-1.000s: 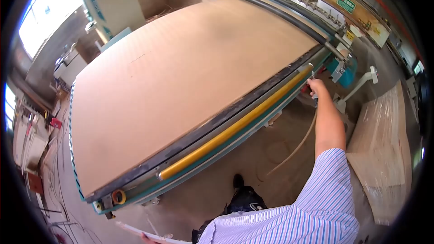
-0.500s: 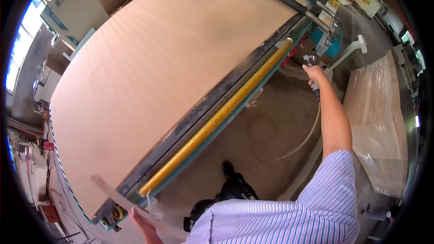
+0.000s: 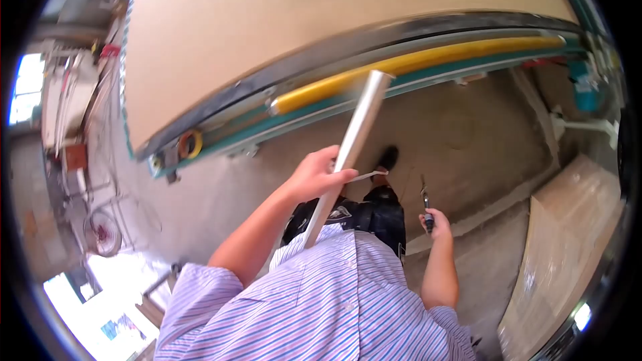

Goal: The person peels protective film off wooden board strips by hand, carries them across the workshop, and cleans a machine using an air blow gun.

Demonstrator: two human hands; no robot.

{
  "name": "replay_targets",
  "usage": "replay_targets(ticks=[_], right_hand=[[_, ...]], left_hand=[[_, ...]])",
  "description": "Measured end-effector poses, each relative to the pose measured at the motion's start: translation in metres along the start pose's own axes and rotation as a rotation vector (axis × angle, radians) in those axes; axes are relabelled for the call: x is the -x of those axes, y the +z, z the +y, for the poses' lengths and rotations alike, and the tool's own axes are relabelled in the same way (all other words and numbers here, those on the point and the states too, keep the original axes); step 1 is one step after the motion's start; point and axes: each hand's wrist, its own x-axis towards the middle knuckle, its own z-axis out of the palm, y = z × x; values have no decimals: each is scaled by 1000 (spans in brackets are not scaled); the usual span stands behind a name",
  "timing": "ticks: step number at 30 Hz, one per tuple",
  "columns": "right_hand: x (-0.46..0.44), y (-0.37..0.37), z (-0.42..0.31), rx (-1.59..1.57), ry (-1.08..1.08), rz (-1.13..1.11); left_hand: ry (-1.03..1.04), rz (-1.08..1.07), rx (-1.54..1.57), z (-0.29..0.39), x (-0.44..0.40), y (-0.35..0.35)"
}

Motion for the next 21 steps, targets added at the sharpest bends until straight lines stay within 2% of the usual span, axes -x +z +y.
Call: replay_targets(ticks=[1,3,4,6,7,8,11,12,15,16,18,19,20,21], right_hand=[[-5,0,5,49,63,-14],[-4,5,16,105,-60,22],[7,13,21,187,34,-51],[-33,-3,56,295,77,-359],[20,45,59,468,7,-100],[-9,38,72,438,-172,-118],[-87,23,62,528,-323,64],[-98,22,54,551,-407,114],[-111,24,28,698,-618,242],[-147,14,33,762,-879,336],[-46,109,60,1833,-663,799],[-66,134,90,1836,-805,710],[-74,179,122,1743,-780,278],[-4,264,190,1566,-818,5]], left_hand=[[-27,19,-53,-9,8,3],[-111,-26,-52,-40,25,15],[-198,-34,88,-60,34,23],[-323,-13,309,-85,58,36],[-358,21,392,-96,73,38],[-393,18,453,-125,86,43],[-436,0,687,-179,138,42],[-542,14,743,-164,164,30],[-531,165,861,-170,232,-4],[-511,251,874,-185,252,-14],[-452,470,939,-207,292,-38],[-421,594,934,-224,312,-54],[-392,719,932,-244,333,-71],[-365,846,931,-266,355,-93]])
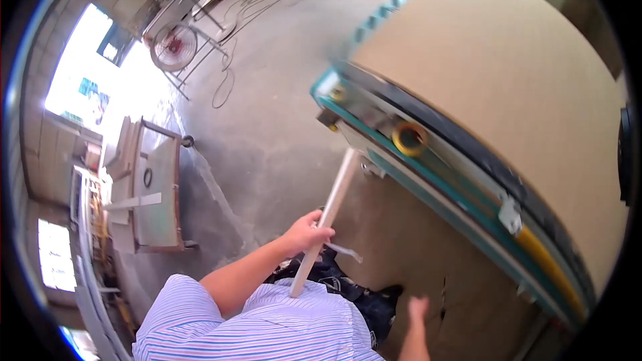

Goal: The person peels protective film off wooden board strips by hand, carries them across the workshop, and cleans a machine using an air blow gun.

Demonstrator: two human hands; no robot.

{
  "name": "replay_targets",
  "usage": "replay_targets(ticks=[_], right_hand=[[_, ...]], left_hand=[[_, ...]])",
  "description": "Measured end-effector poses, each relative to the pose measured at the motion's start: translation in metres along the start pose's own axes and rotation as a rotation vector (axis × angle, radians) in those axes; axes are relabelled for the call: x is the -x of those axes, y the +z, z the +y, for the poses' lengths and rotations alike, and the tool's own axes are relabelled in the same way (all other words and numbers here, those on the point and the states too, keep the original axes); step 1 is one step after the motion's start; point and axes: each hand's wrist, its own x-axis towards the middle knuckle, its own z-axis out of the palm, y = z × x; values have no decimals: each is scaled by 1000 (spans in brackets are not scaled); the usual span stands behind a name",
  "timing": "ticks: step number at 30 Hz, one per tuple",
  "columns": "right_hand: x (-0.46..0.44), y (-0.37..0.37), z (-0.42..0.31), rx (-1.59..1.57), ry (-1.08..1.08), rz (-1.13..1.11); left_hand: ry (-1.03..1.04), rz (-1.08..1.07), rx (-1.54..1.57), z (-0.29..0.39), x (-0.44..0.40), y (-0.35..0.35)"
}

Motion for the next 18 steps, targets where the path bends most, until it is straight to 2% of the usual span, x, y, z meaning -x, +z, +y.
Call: replay_targets(ticks=[1,3,4,6,9,10,12,14,15,17,18], right_hand=[[17,42,-84,-120,-118,-240],[62,150,-234,-340,-437,-669],[108,180,-325,-391,-474,-906],[172,255,-457,-434,-422,-1163],[192,342,-598,76,-785,-682],[192,363,-637,29,-793,-647],[177,390,-702,-272,-530,-878],[160,399,-783,-430,-405,-946],[148,402,-822,-506,-341,-977],[114,414,-906,-630,-238,-855],[90,423,-951,-693,-193,-800]], left_hand=[[161,62,135,8,-12,-39],[306,215,354,25,-51,-128],[356,272,448,42,-67,-171],[452,371,468,76,-115,-262],[504,408,439,140,-169,-374],[497,402,423,160,-179,-401],[471,448,296,222,-207,-450],[478,409,147,266,-251,-492],[402,379,126,280,-285,-515],[317,435,106,319,-350,-563],[213,433,231,334,-386,-594]])
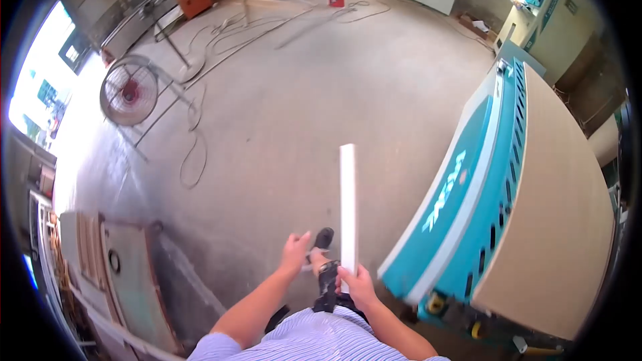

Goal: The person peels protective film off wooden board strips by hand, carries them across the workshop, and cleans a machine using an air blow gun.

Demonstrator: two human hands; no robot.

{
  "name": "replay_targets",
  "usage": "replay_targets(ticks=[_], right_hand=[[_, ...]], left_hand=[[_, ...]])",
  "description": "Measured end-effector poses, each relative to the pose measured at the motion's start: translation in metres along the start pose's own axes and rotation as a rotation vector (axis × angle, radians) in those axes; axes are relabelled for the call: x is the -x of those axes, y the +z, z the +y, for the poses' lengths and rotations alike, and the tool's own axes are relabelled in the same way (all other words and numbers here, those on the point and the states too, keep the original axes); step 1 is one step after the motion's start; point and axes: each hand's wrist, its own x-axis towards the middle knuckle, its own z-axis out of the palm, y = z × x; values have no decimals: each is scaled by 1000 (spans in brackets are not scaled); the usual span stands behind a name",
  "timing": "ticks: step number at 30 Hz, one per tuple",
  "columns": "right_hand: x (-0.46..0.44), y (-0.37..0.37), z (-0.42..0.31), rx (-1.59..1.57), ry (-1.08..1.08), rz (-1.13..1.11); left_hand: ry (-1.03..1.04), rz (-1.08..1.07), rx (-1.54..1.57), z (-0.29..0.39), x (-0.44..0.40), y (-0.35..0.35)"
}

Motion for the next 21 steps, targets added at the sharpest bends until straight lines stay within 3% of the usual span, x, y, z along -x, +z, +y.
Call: replay_targets(ticks=[2,5,7,8,9,12,14,15,16,17,18,19,21], right_hand=[[-103,3,-51,84,-158,110],[-240,7,-158,100,-138,242],[-301,24,-264,23,-177,282],[-320,29,-314,-5,-180,311],[-345,33,-370,-13,-239,356],[-445,12,-536,135,-584,620],[-510,-10,-669,143,-975,698],[-535,-17,-742,211,-1097,779],[-553,-18,-815,81,-1195,802],[-561,-21,-889,141,-1303,871],[-559,-27,-957,259,-1387,1004],[-549,-22,-1028,234,-1495,980],[-502,-16,-1160,365,-1770,1098]], left_hand=[[-187,-4,210,33,-85,-18],[-254,-174,473,105,-165,-35],[-281,-316,400,159,-194,-34],[-274,-447,229,181,-214,-31],[-204,-494,-270,254,-222,-9],[602,-825,-562,347,-373,31],[388,-939,-763,433,-475,80],[264,-993,-872,484,-523,100],[256,-945,-977,561,-561,137],[478,-901,-917,581,-630,166],[352,-813,-895,641,-674,210],[320,-788,-723,699,-729,249],[122,-726,-228,803,-842,332]])
